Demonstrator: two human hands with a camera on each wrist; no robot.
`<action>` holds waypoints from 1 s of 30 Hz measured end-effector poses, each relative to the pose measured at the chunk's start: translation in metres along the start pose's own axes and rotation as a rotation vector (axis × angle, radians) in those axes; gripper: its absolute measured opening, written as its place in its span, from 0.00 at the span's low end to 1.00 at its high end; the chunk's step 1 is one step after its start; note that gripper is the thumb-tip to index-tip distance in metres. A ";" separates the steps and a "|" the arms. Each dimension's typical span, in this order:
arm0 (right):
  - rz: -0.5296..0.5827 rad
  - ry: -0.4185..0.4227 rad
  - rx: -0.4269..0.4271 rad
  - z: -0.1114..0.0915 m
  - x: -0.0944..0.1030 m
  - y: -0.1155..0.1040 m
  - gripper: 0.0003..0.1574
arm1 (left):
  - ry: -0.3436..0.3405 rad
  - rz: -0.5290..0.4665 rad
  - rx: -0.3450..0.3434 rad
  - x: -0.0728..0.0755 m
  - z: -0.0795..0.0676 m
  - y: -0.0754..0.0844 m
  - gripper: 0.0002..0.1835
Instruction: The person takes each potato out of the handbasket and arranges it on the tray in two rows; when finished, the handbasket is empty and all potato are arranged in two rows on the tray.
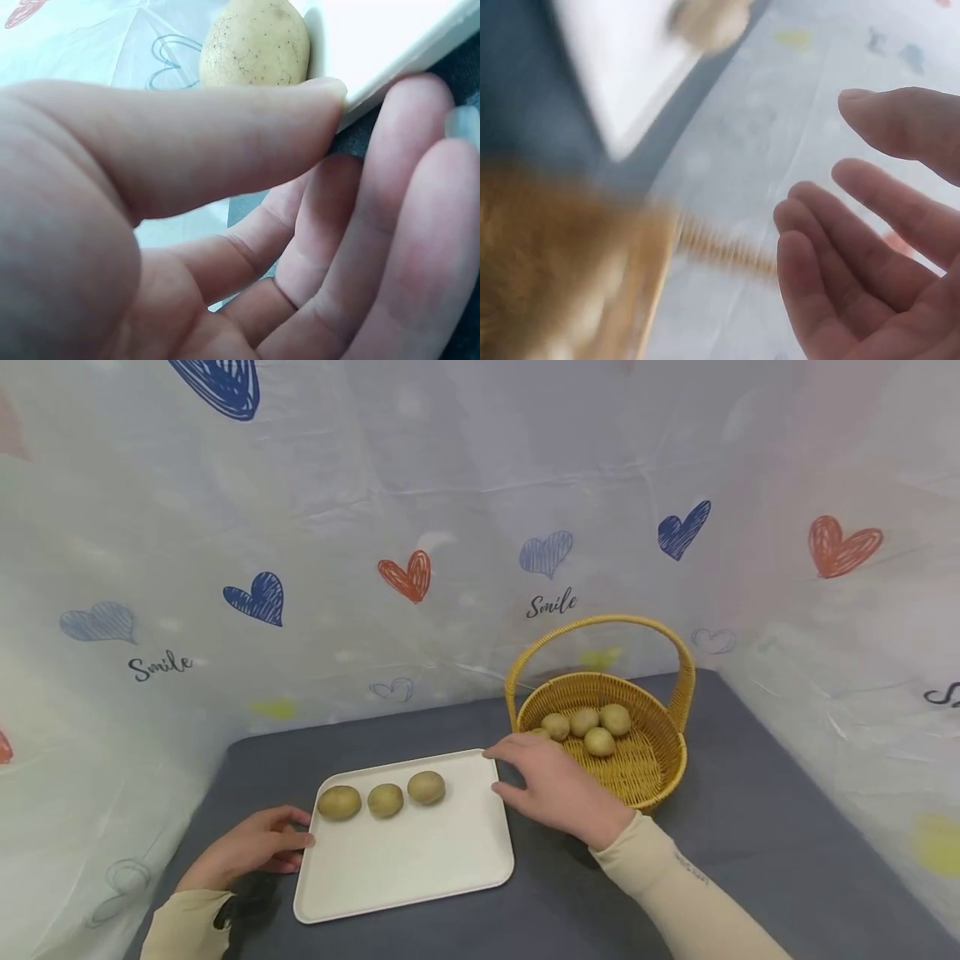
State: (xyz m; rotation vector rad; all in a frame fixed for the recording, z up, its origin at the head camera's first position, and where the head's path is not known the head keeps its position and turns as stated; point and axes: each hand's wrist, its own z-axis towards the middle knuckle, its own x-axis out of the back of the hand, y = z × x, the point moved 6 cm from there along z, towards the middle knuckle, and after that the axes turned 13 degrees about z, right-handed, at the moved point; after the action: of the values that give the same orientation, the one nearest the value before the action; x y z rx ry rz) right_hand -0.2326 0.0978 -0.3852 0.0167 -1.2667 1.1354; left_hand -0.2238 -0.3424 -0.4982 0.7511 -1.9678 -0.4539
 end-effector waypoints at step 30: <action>-0.034 -0.220 -0.533 -0.008 0.076 0.170 0.31 | 0.011 -0.010 0.002 -0.002 -0.007 -0.006 0.27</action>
State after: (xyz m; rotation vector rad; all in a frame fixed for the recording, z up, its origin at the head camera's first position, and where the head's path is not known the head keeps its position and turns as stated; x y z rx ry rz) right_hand -0.3506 0.2359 -0.4253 -0.2394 -1.7275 0.7525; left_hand -0.2153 -0.3453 -0.5001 0.7637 -1.9549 -0.4529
